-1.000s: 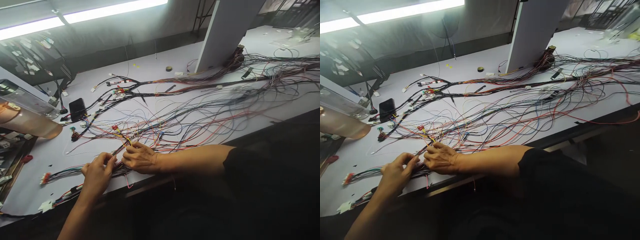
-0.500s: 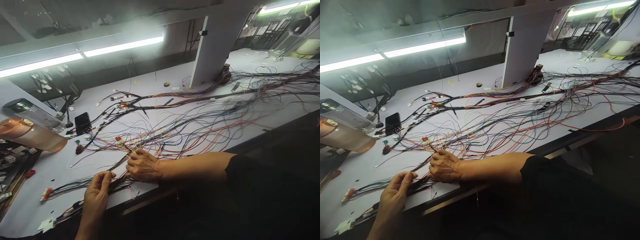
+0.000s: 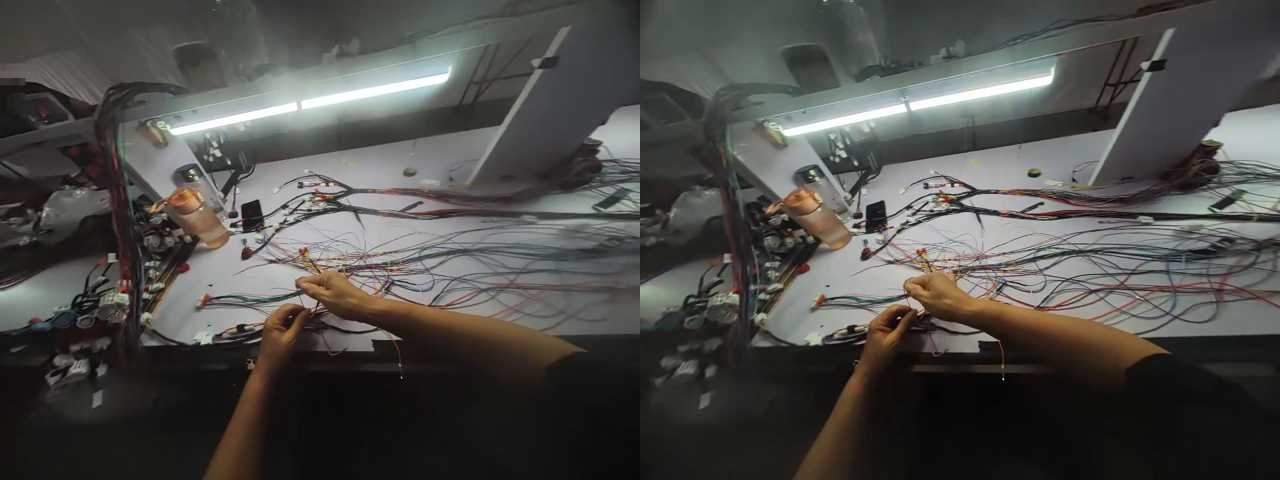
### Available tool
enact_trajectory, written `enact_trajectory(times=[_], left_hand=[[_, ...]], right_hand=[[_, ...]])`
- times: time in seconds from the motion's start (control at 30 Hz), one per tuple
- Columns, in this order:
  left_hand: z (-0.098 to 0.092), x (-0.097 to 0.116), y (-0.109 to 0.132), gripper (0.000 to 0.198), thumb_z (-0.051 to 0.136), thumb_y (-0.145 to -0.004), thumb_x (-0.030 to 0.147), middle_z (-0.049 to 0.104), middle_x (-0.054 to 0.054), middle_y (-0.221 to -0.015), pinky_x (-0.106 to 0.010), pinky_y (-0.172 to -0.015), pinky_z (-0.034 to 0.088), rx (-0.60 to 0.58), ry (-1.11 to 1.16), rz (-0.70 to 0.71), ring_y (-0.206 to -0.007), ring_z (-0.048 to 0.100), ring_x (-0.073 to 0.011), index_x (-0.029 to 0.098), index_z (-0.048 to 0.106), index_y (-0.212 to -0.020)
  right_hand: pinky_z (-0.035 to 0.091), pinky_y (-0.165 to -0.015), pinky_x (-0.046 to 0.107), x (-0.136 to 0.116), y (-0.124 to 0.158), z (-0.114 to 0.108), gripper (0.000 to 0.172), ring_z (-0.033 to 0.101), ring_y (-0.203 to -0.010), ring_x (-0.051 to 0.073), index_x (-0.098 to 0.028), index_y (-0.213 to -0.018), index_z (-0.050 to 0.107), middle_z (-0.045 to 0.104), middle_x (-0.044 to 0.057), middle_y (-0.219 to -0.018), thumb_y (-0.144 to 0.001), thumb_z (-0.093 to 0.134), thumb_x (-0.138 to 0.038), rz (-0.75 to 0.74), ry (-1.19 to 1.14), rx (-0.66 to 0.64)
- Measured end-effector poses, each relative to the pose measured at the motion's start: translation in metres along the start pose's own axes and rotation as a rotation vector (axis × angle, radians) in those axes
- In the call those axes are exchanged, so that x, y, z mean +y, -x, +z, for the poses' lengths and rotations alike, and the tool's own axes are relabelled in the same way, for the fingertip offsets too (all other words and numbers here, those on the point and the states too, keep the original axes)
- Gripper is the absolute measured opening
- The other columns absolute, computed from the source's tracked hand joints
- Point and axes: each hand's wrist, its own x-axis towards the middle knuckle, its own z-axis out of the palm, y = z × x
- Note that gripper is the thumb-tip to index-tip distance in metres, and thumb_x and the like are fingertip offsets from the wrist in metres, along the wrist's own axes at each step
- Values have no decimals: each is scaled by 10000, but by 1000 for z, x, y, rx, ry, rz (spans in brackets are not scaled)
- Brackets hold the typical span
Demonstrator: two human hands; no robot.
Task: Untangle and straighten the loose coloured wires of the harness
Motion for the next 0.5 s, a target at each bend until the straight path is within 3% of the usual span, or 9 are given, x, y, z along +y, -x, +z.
enact_trajectory(times=[0.13, 0.23, 0.3, 0.4, 0.5], left_hand=[[2, 4, 3, 254, 692, -784, 378, 617, -10, -681, -215, -652, 449, 11, 161, -26, -659, 557, -111, 145, 630, -702], [1, 5, 5, 238, 688, -794, 353, 613, 1, -671, -208, -667, 446, 24, 228, -5, -661, 556, -100, 146, 623, -698], [-1, 5, 5, 217, 685, -801, 342, 637, -6, -694, -216, -704, 457, 35, 227, 23, -685, 576, -104, 145, 645, -721], [-3, 5, 4, 207, 691, -797, 338, 666, -23, -722, -230, -733, 468, 60, 216, 41, -704, 593, -114, 141, 671, -739], [-3, 5, 4, 213, 701, -786, 348, 674, -27, -731, -237, -745, 468, 46, 207, 38, -715, 594, -120, 144, 680, -733]], right_hand=[[410, -786, 284, -17, -3, 16, 314, 553, -815, 154, -163, -759, 615, 595, 8, -766, -879, 513, -435, -55, -285, 45], [443, -867, 288, -39, -10, 22, 264, 607, -939, 158, -150, -921, 648, 652, 57, -979, -876, 555, -393, 46, -543, 87], [468, -845, 275, -53, -16, 23, 250, 632, -865, 126, -130, -916, 642, 653, 84, -1055, -901, 535, -356, 120, -686, 100], [484, -645, 239, -67, -23, 23, 274, 560, -587, 61, -121, -847, 608, 676, 89, -952, -923, 508, -365, 203, -781, 103], [407, -482, 197, -73, -25, 21, 230, 457, -446, 50, -144, -968, 593, 631, 15, -675, -932, 494, -349, 245, -724, -4]])
